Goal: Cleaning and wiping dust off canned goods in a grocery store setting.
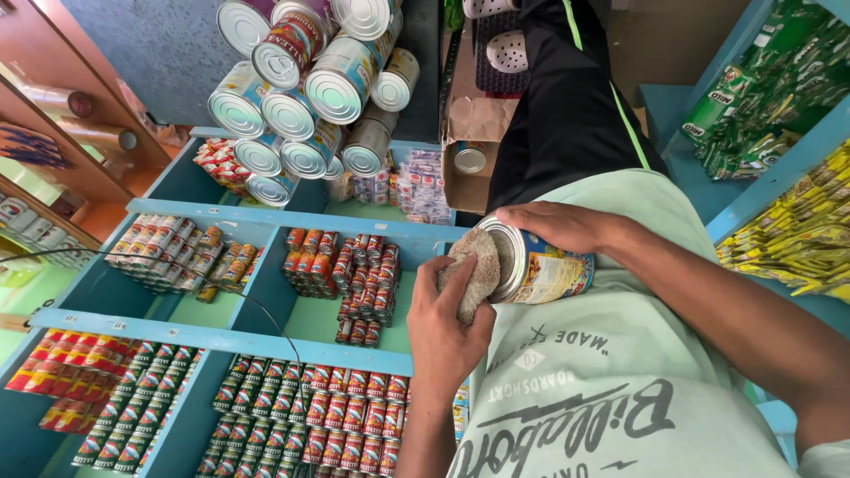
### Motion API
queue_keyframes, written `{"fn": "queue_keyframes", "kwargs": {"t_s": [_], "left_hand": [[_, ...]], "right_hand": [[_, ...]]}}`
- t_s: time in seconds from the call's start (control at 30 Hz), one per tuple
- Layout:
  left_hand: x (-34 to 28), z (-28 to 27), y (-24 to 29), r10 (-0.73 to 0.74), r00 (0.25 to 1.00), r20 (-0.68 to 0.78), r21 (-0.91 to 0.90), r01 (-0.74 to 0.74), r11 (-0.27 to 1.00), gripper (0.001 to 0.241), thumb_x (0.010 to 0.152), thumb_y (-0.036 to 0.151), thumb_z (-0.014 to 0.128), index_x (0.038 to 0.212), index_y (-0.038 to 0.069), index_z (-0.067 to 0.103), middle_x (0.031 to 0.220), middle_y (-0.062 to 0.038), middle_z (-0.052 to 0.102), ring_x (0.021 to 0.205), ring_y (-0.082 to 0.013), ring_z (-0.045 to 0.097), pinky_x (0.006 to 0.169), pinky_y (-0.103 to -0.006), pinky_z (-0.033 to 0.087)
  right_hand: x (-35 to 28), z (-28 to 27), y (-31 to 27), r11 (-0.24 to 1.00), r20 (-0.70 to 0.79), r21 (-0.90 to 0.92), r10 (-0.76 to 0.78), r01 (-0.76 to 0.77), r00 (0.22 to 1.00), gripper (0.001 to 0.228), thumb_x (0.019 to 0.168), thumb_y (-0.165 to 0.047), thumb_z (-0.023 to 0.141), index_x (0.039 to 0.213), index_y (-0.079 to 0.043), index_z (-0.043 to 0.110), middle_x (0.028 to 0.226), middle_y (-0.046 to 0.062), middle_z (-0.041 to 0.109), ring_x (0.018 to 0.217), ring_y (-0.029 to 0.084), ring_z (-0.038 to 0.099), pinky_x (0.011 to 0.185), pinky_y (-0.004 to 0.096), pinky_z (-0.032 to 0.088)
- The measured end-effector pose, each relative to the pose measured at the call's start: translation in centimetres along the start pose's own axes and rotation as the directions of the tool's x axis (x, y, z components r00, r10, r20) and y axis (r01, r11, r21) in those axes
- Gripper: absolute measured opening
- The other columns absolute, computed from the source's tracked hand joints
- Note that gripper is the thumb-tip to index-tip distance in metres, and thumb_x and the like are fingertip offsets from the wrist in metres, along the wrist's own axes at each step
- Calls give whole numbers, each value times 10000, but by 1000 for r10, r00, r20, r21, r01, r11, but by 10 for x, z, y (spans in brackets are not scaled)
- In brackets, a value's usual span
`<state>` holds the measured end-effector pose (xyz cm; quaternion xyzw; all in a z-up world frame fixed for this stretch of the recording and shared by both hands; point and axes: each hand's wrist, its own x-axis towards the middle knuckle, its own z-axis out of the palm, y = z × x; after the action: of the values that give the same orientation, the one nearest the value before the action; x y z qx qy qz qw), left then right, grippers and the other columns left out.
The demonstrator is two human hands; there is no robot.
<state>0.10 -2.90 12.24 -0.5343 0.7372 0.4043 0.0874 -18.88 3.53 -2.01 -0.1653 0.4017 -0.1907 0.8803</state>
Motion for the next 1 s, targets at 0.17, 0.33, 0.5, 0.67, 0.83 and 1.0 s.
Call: {"fn": "queue_keyframes", "kwargs": {"t_s": [0.17, 0.33, 0.5, 0.67, 0.83, 1.0], "left_hand": [[2, -4, -4, -24, 999, 26, -45, 25, 999, 564, 697, 136, 681, 1259, 133, 734, 1181, -131, 604, 1066, -397, 692, 913, -481, 576], [5, -11, 1, -6, 998, -59, -150, -3, 989, 574, 717, 136, 690, 1290, 108, 711, 1218, -171, 607, 1101, -434, 684, 937, -514, 568], [11, -1, 6, 103, 973, -206, -138, -133, 981, 582, 742, 100, 737, 1316, 73, 644, 1301, -196, 583, 1088, -374, 627, 910, -414, 539], [19, 23, -9, 154, 920, -360, -301, -271, 914, 530, 743, 99, 700, 1271, 69, 676, 1285, -149, 610, 1033, -319, 677, 865, -360, 574], [29, 49, -29, 72, 920, -386, -527, -284, 801, 476, 793, 88, 694, 1268, 71, 673, 1273, -69, 609, 1079, -227, 674, 932, -321, 556], [29, 50, -17, -1, 838, -545, -500, -325, 803, 515, 759, 125, 712, 1271, 114, 667, 1234, -90, 629, 1017, -264, 702, 877, -365, 578]], "right_hand": [[1, 3, 2, 999, -10, -20, -32, 31, 999, 613, 1055, -510, 344, 1384, -122, 686, 1284, 223, 731, 1286, 388, 626, 1146, 559, 382], [25, 1, 7, 981, -27, -175, -93, 87, 995, 731, 1019, -646, 312, 1273, -128, 761, 1205, 172, 774, 1223, 353, 680, 1113, 495, 426], [28, -16, -41, 900, -129, -404, -234, 165, 964, 657, 982, -563, 362, 991, -25, 740, 927, -3, 727, 792, 131, 557, 780, 327, 503], [34, -52, -38, 932, -116, -314, -228, 182, 967, 582, 994, -545, 398, 1188, -62, 660, 1182, -23, 636, 1002, 92, 527, 927, 286, 459], [19, -50, -76, 946, -94, -313, -122, 87, 988, 758, 955, -580, 373, 1366, -13, 663, 1349, 54, 711, 1104, 137, 660, 994, 305, 551], [27, -57, -106, 765, -58, -639, -154, 82, 986, 675, 1005, -622, 357, 902, -35, 675, 845, -6, 632, 662, 72, 462, 569, 281, 461]]}}
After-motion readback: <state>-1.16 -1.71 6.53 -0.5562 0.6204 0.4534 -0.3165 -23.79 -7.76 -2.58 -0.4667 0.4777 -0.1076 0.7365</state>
